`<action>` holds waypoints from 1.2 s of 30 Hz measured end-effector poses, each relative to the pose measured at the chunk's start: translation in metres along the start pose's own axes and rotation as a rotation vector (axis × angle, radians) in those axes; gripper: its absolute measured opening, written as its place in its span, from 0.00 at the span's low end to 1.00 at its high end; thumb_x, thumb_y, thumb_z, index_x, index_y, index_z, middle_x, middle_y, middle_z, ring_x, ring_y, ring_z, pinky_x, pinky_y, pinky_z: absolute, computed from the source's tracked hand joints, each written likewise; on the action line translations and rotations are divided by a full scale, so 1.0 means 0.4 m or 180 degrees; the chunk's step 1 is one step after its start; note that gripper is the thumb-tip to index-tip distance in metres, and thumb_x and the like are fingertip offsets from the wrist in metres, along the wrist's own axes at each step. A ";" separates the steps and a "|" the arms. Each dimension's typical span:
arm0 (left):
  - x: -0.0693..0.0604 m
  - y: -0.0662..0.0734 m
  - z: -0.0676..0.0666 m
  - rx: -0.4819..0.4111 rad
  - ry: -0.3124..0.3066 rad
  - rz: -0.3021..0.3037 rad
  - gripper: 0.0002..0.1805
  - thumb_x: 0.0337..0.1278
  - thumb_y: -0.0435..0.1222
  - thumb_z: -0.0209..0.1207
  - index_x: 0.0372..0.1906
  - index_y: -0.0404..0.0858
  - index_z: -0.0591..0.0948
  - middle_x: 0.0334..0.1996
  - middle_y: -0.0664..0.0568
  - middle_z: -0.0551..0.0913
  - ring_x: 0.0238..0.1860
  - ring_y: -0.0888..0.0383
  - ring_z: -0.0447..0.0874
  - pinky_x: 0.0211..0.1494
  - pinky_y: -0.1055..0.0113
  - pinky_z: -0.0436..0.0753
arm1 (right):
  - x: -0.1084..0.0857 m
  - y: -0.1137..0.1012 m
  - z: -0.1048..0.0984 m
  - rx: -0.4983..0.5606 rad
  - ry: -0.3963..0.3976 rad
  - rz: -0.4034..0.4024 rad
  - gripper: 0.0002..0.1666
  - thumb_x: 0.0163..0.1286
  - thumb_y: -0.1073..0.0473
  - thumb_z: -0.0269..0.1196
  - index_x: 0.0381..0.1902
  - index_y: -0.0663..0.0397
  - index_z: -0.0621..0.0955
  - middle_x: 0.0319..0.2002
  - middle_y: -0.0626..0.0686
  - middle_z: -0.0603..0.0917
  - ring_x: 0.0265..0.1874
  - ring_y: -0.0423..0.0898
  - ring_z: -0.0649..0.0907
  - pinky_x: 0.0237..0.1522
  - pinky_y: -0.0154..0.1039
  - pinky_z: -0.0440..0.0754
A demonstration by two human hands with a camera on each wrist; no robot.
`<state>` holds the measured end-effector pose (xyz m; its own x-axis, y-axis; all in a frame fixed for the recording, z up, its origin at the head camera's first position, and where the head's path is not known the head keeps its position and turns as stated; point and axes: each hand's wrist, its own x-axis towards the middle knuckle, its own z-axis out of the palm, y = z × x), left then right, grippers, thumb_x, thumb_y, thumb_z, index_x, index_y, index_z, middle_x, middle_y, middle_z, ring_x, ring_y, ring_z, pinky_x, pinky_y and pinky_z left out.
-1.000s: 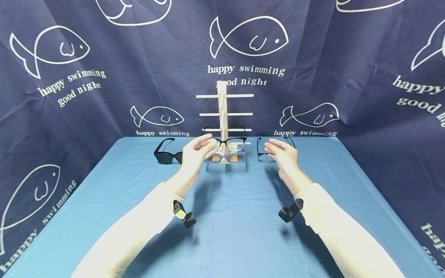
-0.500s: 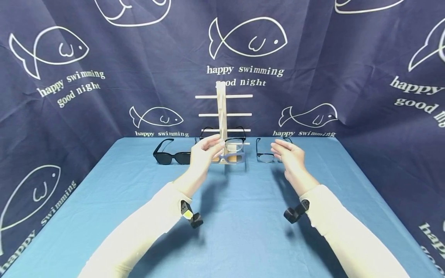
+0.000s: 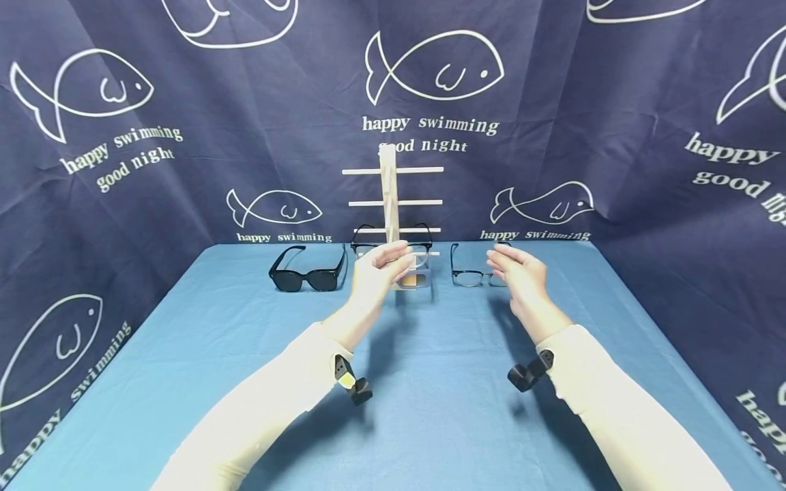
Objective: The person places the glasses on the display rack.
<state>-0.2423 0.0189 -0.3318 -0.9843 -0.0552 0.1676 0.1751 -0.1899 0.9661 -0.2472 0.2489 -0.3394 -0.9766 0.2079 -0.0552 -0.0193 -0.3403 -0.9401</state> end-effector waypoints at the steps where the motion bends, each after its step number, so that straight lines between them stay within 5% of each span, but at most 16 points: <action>1: -0.001 -0.003 0.004 0.0003 -0.0007 0.0021 0.18 0.52 0.27 0.66 0.50 0.29 0.82 0.46 0.38 0.86 0.39 0.60 0.86 0.49 0.71 0.86 | 0.002 -0.002 -0.003 0.0019 0.0012 0.0014 0.12 0.64 0.69 0.64 0.29 0.44 0.84 0.25 0.42 0.89 0.26 0.34 0.87 0.35 0.25 0.86; 7: -0.008 -0.012 0.023 0.0028 -0.0093 0.0090 0.19 0.51 0.28 0.68 0.51 0.30 0.83 0.45 0.39 0.86 0.44 0.54 0.87 0.43 0.77 0.84 | 0.016 -0.011 -0.025 0.0116 0.0109 0.0026 0.12 0.64 0.69 0.64 0.28 0.45 0.84 0.24 0.43 0.88 0.25 0.35 0.87 0.33 0.25 0.86; 23: -0.017 -0.048 0.071 0.0055 -0.0339 0.0065 0.20 0.53 0.28 0.67 0.53 0.32 0.82 0.48 0.40 0.86 0.49 0.50 0.86 0.52 0.71 0.84 | 0.056 -0.001 -0.079 0.0201 0.0400 0.0108 0.15 0.64 0.71 0.62 0.25 0.46 0.83 0.21 0.43 0.87 0.22 0.36 0.86 0.31 0.25 0.86; 36: -0.005 -0.080 0.104 0.0619 -0.0336 -0.0025 0.21 0.55 0.30 0.66 0.56 0.36 0.81 0.51 0.46 0.85 0.55 0.50 0.82 0.55 0.74 0.82 | 0.075 -0.008 -0.085 0.0249 0.0363 0.0191 0.15 0.62 0.73 0.63 0.24 0.47 0.83 0.20 0.45 0.87 0.22 0.37 0.86 0.31 0.25 0.86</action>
<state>-0.2469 0.0658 -0.3547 -0.9842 0.0506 0.1696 0.1700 0.0032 0.9854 -0.2692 0.2872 -0.3496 -0.9458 0.2866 -0.1525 0.0173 -0.4247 -0.9052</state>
